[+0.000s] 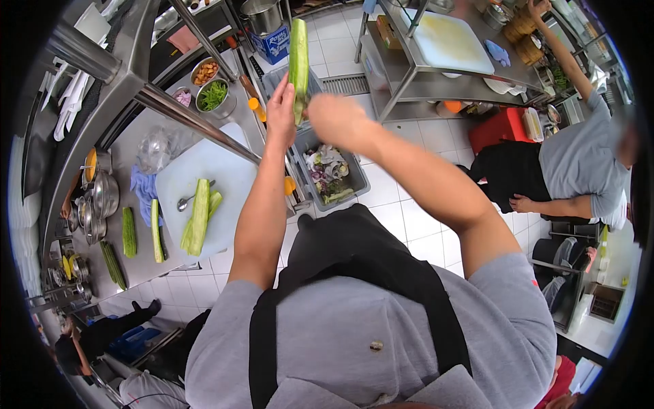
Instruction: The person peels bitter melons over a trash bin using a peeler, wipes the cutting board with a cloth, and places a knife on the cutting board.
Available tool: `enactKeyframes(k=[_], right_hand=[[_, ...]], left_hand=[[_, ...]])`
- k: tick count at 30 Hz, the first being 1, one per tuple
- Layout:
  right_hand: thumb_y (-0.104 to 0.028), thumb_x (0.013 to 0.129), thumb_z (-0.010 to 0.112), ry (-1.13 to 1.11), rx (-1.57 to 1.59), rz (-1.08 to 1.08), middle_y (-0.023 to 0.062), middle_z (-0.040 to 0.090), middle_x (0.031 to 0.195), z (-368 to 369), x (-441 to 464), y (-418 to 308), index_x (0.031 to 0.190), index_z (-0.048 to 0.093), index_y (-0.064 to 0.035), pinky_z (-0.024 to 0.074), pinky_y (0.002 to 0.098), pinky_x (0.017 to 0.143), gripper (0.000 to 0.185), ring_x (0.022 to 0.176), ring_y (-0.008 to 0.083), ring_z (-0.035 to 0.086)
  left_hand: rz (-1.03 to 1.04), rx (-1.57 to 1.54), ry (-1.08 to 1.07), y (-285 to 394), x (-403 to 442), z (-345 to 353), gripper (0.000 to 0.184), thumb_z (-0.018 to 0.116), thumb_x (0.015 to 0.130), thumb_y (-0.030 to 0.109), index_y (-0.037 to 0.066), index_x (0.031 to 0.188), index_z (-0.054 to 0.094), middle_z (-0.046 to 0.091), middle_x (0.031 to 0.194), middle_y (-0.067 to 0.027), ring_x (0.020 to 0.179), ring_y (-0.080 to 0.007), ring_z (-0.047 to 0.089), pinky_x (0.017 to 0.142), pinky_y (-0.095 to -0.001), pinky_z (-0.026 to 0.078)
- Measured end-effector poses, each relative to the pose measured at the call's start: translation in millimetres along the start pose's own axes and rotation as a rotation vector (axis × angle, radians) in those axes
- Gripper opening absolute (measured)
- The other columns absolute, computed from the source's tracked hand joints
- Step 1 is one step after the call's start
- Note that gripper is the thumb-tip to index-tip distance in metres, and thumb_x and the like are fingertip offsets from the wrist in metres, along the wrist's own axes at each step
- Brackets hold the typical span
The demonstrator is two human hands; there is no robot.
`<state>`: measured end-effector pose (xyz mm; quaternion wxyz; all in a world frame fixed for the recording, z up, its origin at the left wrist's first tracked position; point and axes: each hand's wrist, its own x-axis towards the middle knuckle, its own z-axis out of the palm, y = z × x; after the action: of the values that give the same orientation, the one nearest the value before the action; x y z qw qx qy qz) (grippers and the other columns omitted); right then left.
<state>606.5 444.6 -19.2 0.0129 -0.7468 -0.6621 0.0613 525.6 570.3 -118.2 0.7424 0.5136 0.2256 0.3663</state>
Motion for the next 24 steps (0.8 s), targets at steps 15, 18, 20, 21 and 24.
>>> enactKeyframes(k=[15, 18, 20, 21, 24], right_hand=[[-0.018, 0.085, 0.063, 0.14, 0.152, 0.211, 0.0227, 0.066, 0.107, -21, 30, 14, 0.098, 0.067, 0.0065, 0.0572, 0.0396, 0.082, 0.028, 0.097, 0.0298, 0.069], [-0.022, 0.087, 0.063, 0.214, 0.015, 0.38, 0.0213, 0.066, 0.108, -9, 58, 14, 0.105, 0.069, 0.0036, 0.0573, 0.0358, 0.079, 0.032, 0.106, 0.0314, 0.064], [-0.02, 0.087, 0.062, 0.289, 0.029, 0.326, 0.0203, 0.067, 0.107, 11, 49, -6, 0.105, 0.071, 0.002, 0.0571, 0.0355, 0.079, 0.03, 0.102, 0.0317, 0.064], [-0.02, 0.087, 0.062, 0.199, 0.048, 0.269, 0.0204, 0.067, 0.104, 9, 30, -13, 0.101, 0.072, 0.0015, 0.0569, 0.0361, 0.079, 0.027, 0.104, 0.0311, 0.064], [-0.02, 0.088, 0.062, 0.008, 0.025, 0.109, 0.0208, 0.067, 0.104, 11, -2, -21, 0.1, 0.071, 0.0033, 0.0575, 0.0351, 0.075, 0.028, 0.104, 0.0294, 0.065]], left_hand=[[0.201, 0.022, 0.05, -5, 3, 16, 0.049, 0.053, 0.103, 0.02, 0.004, 0.148, 0.043, 0.061, 0.127, -0.0076, 0.104, -0.0129, 0.06, 0.087, -0.0273, 0.051], [0.306, 0.043, 0.073, -13, 10, 25, 0.048, 0.051, 0.104, 0.02, 0.002, 0.147, 0.042, 0.059, 0.133, -0.01, 0.11, -0.0162, 0.06, 0.091, -0.0291, 0.05], [0.255, 0.011, 0.038, -7, 17, 22, 0.047, 0.049, 0.104, 0.019, 0.0, 0.147, 0.042, 0.058, 0.134, -0.0107, 0.111, -0.0165, 0.06, 0.091, -0.0293, 0.05], [0.251, 0.0, 0.021, -3, 18, 17, 0.047, 0.049, 0.104, 0.019, 0.0, 0.147, 0.042, 0.058, 0.134, -0.0107, 0.111, -0.0165, 0.06, 0.091, -0.0293, 0.05], [0.195, 0.329, 0.133, 0, 22, 14, 0.046, 0.048, 0.105, 0.018, 0.0, 0.146, 0.042, 0.057, 0.135, -0.0112, 0.11, -0.0159, 0.06, 0.091, -0.0287, 0.049]])
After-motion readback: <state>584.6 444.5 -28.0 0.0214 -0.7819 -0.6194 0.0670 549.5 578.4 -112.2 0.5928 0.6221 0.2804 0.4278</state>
